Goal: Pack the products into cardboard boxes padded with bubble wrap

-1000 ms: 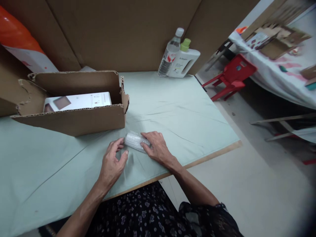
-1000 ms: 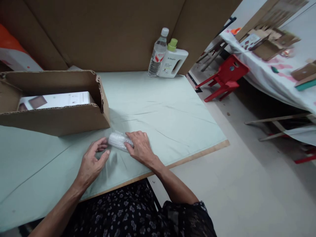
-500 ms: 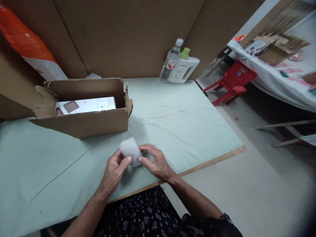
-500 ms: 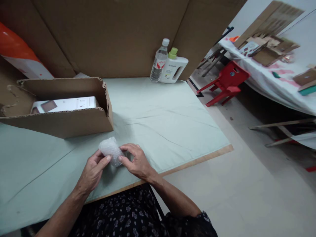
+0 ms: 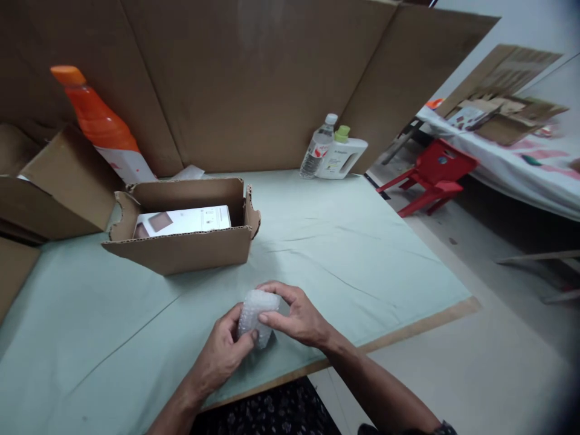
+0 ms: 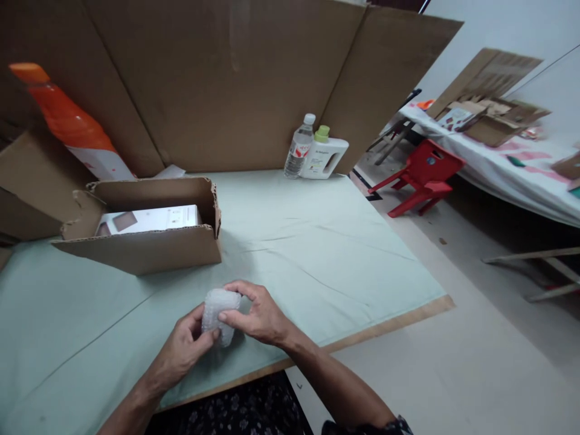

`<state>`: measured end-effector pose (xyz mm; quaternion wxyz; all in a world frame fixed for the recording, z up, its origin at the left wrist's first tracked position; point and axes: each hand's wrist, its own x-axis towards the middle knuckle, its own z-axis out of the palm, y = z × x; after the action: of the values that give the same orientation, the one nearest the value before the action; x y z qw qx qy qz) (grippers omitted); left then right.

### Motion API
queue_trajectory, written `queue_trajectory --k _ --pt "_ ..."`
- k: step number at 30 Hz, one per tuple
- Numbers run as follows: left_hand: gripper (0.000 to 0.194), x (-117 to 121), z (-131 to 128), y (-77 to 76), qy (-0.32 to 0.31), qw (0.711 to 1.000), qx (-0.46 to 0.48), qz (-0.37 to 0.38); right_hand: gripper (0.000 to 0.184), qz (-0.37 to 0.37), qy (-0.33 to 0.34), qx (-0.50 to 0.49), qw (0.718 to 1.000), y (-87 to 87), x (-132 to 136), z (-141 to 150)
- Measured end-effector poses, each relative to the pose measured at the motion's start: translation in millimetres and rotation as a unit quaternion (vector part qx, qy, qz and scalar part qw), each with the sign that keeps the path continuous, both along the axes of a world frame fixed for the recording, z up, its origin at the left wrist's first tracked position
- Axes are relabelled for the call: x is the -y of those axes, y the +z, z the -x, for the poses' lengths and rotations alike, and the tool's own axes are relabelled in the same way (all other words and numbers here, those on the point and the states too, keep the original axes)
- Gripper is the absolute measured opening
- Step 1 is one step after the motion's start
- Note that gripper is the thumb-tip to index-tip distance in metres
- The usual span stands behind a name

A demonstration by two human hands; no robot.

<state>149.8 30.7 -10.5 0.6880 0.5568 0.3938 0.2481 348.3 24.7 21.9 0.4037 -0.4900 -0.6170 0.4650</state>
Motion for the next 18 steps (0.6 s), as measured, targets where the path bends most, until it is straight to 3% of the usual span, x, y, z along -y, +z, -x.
queue_trajectory --k 3,6,8,10,12,15,17,18 --pt "0.029 -1 3 3.3 -0.010 0.995 -0.079 -0.060 0.041 0.005 0.040 0.057 0.998 9.3 -4 -4" --pt "0.028 -4 12 10.2 -0.035 0.986 -0.109 -0.122 0.027 -0.034 0.076 0.125 0.989 27.3 -10 -11" --pt "0.027 -8 22 18.4 -0.039 0.974 -0.099 -0.198 0.021 -0.068 0.087 0.141 0.984 44.5 -15 -19" --pt "0.030 -16 34 31.1 0.006 0.945 -0.091 -0.314 0.020 -0.100 0.067 0.118 0.986 64.6 -21 -27" --pt "0.035 -28 47 47.8 0.100 0.882 -0.119 -0.444 0.023 -0.140 0.003 0.068 0.988 84.9 -31 -34" --pt "0.053 -55 63 73.5 0.225 0.738 -0.206 -0.602 0.034 -0.239 -0.123 0.029 0.963 109.9 -56 -37" --pt "0.064 -75 71 84.1 0.266 0.653 -0.263 -0.658 0.037 -0.311 -0.177 0.074 0.931 120.4 -78 -33" --pt "0.065 -83 74 86.2 0.274 0.627 -0.285 -0.671 0.036 -0.338 -0.189 0.116 0.914 123.9 -89 -30"
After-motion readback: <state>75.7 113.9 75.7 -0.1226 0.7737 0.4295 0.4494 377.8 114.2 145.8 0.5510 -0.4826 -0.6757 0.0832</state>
